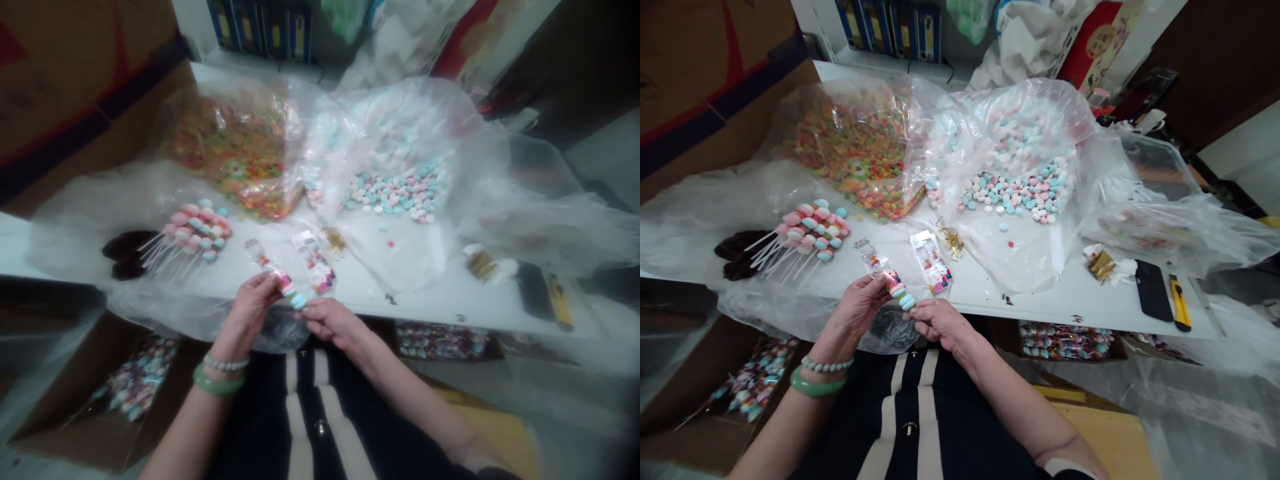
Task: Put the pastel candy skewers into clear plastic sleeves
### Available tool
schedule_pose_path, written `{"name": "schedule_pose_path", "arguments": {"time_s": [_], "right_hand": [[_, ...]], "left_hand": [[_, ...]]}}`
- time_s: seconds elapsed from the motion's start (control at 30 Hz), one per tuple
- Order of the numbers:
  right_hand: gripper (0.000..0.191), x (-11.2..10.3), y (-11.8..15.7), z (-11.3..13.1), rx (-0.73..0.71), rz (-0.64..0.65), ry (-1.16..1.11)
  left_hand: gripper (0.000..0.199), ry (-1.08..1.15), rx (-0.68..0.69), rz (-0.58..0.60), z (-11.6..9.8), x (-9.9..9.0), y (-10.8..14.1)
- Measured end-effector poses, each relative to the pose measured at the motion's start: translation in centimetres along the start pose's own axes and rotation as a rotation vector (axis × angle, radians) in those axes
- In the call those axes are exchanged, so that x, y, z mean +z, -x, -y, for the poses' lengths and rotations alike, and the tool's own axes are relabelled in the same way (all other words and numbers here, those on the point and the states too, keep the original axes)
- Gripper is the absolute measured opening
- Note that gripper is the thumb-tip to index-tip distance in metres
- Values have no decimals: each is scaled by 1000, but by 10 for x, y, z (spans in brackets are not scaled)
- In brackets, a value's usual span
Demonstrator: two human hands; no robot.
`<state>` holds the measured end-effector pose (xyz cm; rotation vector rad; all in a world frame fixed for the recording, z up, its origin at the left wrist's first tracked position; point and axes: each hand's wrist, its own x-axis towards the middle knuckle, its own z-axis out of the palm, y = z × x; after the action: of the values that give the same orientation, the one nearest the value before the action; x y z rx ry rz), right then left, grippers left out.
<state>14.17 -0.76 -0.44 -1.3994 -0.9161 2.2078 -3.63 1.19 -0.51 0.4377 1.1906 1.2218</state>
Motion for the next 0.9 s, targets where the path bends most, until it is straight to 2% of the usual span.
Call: {"name": "schedule_pose_path", "arguments": {"time_s": [0.07,0.17,0.2,0.27,0.33,0.4,0.47,0.57,0.67,0.73,0.8,0.9], "right_hand": [[17,2,-1,-4,-140,-80,165],[28,3,-2,-12,-502,-343,652],[27,4,-2,-15,-578,-402,814],[23,4,-2,-18,-635,-435,1032],[23,6,-2,-17,-641,-421,1078],[24,9,-3,-15,-632,-396,968],[27,14,-5,-11,-553,-318,712],[21,18,-9,-10,-259,-119,182],[14,17,-14,-13,-20,119,-220],[16,13,-15,-14,20,275,-365],[16,9,-16,-15,24,365,-442],[15,5,-16,-16,25,356,-444]], "left_hand": [[30,-5,-42,11,-1,-3,-1],[29,-14,-107,25,-6,-8,-1],[29,-13,-116,17,-7,-9,-1],[29,-12,-109,-14,-10,-10,-1],[29,-22,-85,-51,-9,-9,-1],[28,-25,-62,-65,-7,-7,-1],[28,-11,-40,-57,-4,-3,0],[26,1,-35,-35,0,1,4],[21,39,-125,-7,1,3,6],[21,84,-237,-1,1,1,6],[22,114,-319,-20,-1,-2,3],[13,125,-263,-36,-4,-5,-1]]}}
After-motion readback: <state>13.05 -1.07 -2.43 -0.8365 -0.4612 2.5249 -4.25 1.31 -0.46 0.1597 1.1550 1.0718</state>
